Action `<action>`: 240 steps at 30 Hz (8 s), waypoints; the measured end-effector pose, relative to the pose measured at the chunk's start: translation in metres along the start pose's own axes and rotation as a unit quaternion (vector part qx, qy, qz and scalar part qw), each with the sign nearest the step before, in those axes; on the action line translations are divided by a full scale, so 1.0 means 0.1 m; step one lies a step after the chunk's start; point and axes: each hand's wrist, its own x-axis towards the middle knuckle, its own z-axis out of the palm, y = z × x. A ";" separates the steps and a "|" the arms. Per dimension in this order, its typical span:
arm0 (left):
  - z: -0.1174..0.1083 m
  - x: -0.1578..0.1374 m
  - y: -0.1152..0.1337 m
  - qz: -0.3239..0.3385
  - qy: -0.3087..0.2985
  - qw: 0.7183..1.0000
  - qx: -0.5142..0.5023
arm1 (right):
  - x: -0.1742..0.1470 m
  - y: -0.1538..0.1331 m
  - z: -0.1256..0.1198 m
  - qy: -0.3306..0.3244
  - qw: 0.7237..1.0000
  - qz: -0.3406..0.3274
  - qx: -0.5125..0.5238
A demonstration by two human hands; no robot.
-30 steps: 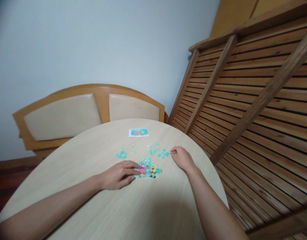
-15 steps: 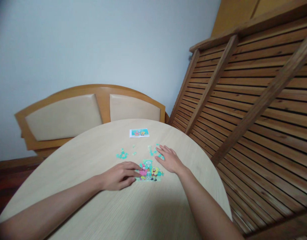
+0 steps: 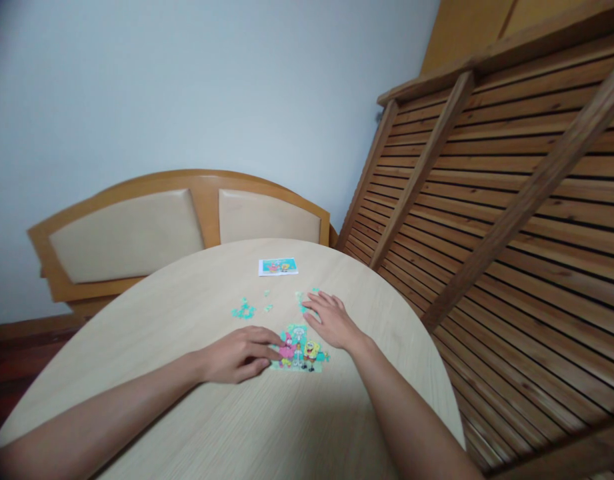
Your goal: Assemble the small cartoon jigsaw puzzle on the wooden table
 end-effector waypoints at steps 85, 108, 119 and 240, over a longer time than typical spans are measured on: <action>-0.33 -0.40 -0.57 -0.313 0.063 0.939 0.126 | -0.11 0.23 -0.06 0.010 0.998 -0.012 0.067; -0.35 -0.29 -0.51 -0.332 0.098 0.936 0.068 | -0.19 -0.17 -0.37 -0.137 0.985 -0.050 0.096; 0.05 -0.04 -0.21 -0.284 0.218 0.929 -0.097 | -0.12 -0.54 -0.16 0.009 0.987 -0.094 0.132; -0.05 -0.12 -0.54 -0.201 0.128 0.963 0.123 | -0.21 -0.29 -0.31 -0.150 0.978 -0.084 0.122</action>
